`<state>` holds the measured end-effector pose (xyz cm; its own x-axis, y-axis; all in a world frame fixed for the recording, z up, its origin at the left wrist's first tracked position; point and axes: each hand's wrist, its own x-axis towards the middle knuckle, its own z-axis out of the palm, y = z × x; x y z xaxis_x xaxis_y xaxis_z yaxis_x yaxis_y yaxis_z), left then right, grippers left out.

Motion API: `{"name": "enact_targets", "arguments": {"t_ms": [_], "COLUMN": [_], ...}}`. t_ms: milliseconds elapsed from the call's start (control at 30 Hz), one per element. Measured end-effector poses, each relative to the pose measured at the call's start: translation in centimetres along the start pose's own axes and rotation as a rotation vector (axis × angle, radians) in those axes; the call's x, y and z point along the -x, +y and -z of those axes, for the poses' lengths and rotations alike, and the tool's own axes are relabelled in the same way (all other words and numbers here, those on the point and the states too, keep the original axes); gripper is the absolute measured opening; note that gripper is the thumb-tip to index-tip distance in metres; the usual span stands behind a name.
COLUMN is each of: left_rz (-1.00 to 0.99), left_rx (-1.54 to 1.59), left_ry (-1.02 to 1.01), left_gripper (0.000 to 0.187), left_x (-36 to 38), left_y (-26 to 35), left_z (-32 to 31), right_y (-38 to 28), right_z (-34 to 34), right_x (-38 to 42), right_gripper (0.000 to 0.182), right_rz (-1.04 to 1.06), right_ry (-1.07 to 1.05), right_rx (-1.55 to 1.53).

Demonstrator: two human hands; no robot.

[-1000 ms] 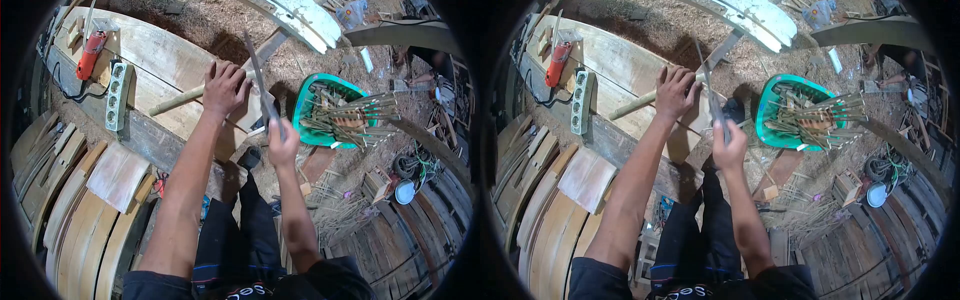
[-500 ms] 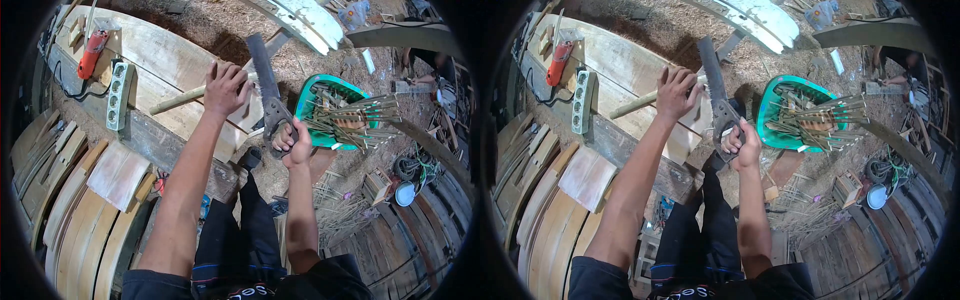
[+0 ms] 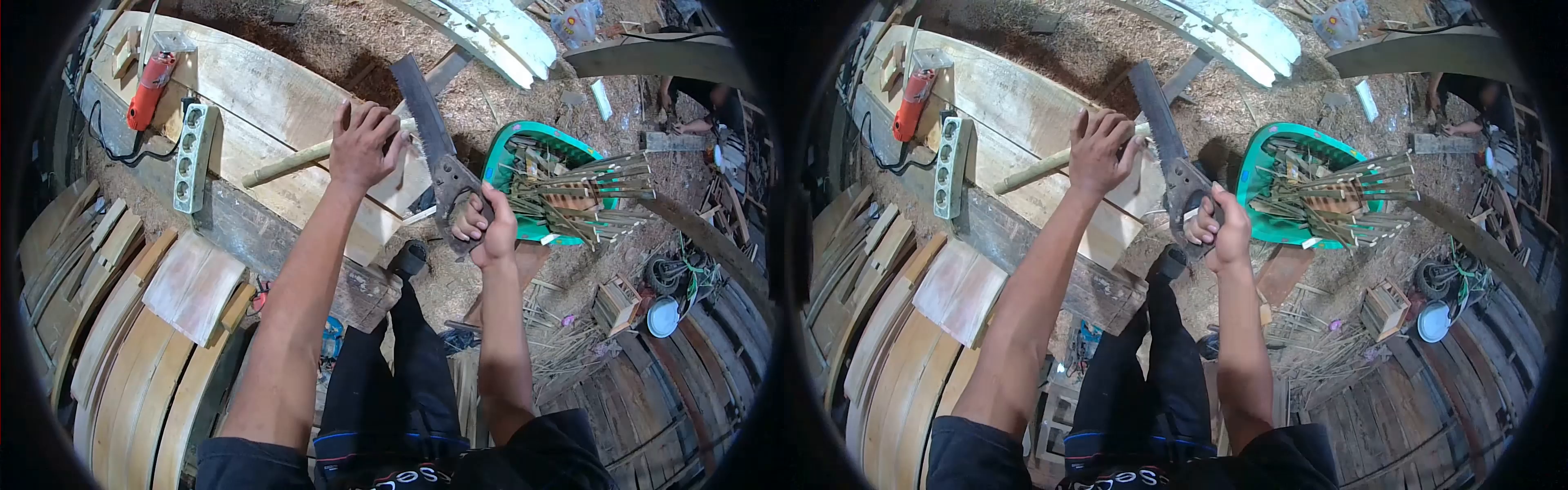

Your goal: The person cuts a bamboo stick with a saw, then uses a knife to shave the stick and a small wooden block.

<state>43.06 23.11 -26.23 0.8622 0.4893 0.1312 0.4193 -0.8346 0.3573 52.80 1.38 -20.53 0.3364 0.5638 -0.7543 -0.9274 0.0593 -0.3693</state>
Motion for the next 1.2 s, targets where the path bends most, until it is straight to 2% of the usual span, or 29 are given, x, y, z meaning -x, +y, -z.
{"name": "enact_targets", "arguments": {"t_ms": [67,167,200,333,433,533,633,733,833,867,967,1000,1200], "left_rz": [-0.007,-0.011,-0.018,-0.007,-0.010,-0.003,0.016,0.007,-0.004,0.016,-0.033,-0.033,-0.035], "left_rx": [-0.011,-0.018,-0.028,-0.025,-0.030,0.006,-0.008,-0.028,-0.015,-0.035,-0.027,-0.028,0.028], "left_ry": [0.006,0.011,0.015,0.031,0.039,0.026,-0.023,-0.021,0.008,-0.032,0.054,0.049,0.049], "left_gripper": [0.021,0.021,0.022,0.023,0.023,0.024,0.025,0.024,0.024,0.026,0.026,0.026,0.029], "left_x": [-0.1,0.0,-0.1,0.0,0.0,-0.2,0.4,-0.1,0.0,0.1,0.3,0.3,0.4], "left_y": [0.0,0.0,-0.1,-0.1,0.0,0.0,0.1,0.1,-0.1,-0.2,-0.4,-0.4,-0.7], "left_z": [-0.1,-0.2,-0.3,-0.5,-0.4,-0.1,0.3,0.2,-0.2,-0.2,-0.7,-0.6,-0.3], "right_y": [0.9,2.5,2.4,3.5,4.1,3.7,1.8,-2.6,-1.2,-0.4,3.1,3.6,5.6], "right_z": [2.7,2.6,1.6,-2.0,-4.0,-4.6,-3.2,0.4,-0.7,-1.3,-2.3,-2.0,-0.8], "right_x": [-1.5,-1.4,-0.5,1.6,2.7,2.2,1.0,-2.0,0.5,1.3,2.3,2.6,4.2], "right_gripper": [0.039,0.039,0.037,0.029,0.029,0.028,0.028,0.030,0.033,0.031,0.030,0.031,0.033], "right_rz": [-0.160,-0.070,0.017,0.443,0.574,0.659,0.354,-0.245,0.032,0.093,0.528,0.560,0.645], "right_ry": [-0.108,-0.102,-0.148,0.155,0.226,0.243,0.255,-0.196,-0.023,-0.013,0.157,0.146,0.159], "right_rx": [-0.316,-0.255,-0.162,0.804,1.023,1.077,0.664,-0.475,0.141,0.094,0.305,0.216,0.453]}}
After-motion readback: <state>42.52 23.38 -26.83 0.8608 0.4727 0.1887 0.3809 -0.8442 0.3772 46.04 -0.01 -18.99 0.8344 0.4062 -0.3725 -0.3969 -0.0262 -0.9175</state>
